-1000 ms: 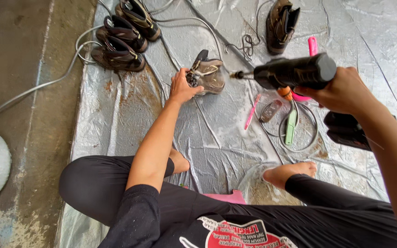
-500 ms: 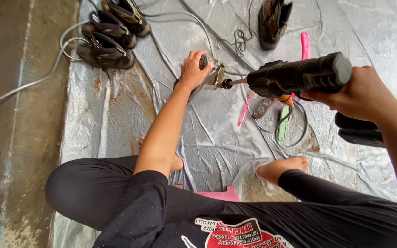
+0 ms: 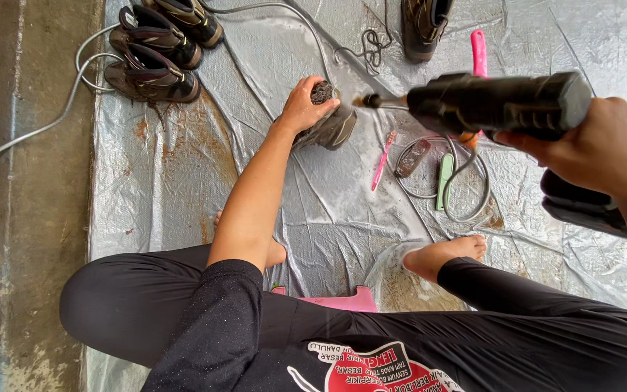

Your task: The person scrubs a shoe with a pink brush and then uses a power drill with a brush attachment to clean the shoe's exterior and sole.

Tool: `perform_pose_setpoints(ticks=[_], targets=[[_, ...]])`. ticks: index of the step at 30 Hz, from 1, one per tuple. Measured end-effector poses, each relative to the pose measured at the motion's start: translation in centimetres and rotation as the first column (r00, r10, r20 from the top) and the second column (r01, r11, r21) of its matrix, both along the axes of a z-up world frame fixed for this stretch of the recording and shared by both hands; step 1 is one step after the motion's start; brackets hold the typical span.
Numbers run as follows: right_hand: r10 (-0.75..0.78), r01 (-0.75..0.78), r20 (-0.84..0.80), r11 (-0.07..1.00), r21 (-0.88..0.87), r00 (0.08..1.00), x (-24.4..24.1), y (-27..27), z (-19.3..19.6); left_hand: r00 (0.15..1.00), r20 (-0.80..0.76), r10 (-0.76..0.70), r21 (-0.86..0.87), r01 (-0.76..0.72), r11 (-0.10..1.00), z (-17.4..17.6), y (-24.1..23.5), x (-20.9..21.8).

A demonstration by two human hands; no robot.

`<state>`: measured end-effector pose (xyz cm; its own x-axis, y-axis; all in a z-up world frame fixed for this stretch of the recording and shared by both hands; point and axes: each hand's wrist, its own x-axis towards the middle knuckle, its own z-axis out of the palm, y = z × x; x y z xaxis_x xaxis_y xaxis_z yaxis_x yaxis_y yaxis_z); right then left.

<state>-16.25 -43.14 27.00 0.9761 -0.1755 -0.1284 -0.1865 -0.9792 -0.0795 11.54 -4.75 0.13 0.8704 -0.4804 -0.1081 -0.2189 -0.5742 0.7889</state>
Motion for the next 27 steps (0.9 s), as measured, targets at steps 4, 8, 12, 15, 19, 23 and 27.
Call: perform_pose_setpoints(ticks=[4, 8, 12, 15, 19, 23, 27], targets=[[0.005, -0.005, 0.005, 0.998, 0.058, 1.000, 0.5, 0.3, 0.9, 0.999, -0.002, -0.043, -0.009, 0.043, 0.999, 1.6, 0.1, -0.8], [-0.045, 0.048, -0.033, 0.995, 0.085, 0.998, -0.3, 0.1, 0.6, 0.994, 0.072, -0.078, 0.048, 0.075, 0.996, -0.6, -0.1, -1.2], [0.022, -0.020, 0.026, 0.997, -0.079, 0.999, -0.6, -2.0, -1.4, 0.995, -0.047, -0.094, 0.125, 0.099, 0.987, 1.0, -0.8, -3.0], [-0.168, 0.186, -0.152, 0.976, 0.113, 0.974, -0.7, 0.8, 2.0, 0.992, -0.002, -0.125, 0.108, 0.124, 0.986, 0.2, -1.0, -3.2], [-0.083, 0.091, -0.063, 0.987, 0.131, 0.995, -1.6, -0.7, 0.4, 0.999, -0.039, -0.021, -0.034, 0.020, 0.999, 3.5, 1.3, -2.8], [-0.359, 0.376, -0.138, 0.772, 0.512, 0.923, -1.7, -3.6, -2.9, 0.965, 0.217, 0.146, -0.256, -0.088, 0.963, 7.9, 2.8, -2.9], [-0.206, 0.222, -0.102, 0.722, 0.655, 0.973, -1.5, -6.2, -4.1, 0.971, 0.236, 0.027, -0.219, 0.026, 0.975, 7.4, 2.6, -4.4]])
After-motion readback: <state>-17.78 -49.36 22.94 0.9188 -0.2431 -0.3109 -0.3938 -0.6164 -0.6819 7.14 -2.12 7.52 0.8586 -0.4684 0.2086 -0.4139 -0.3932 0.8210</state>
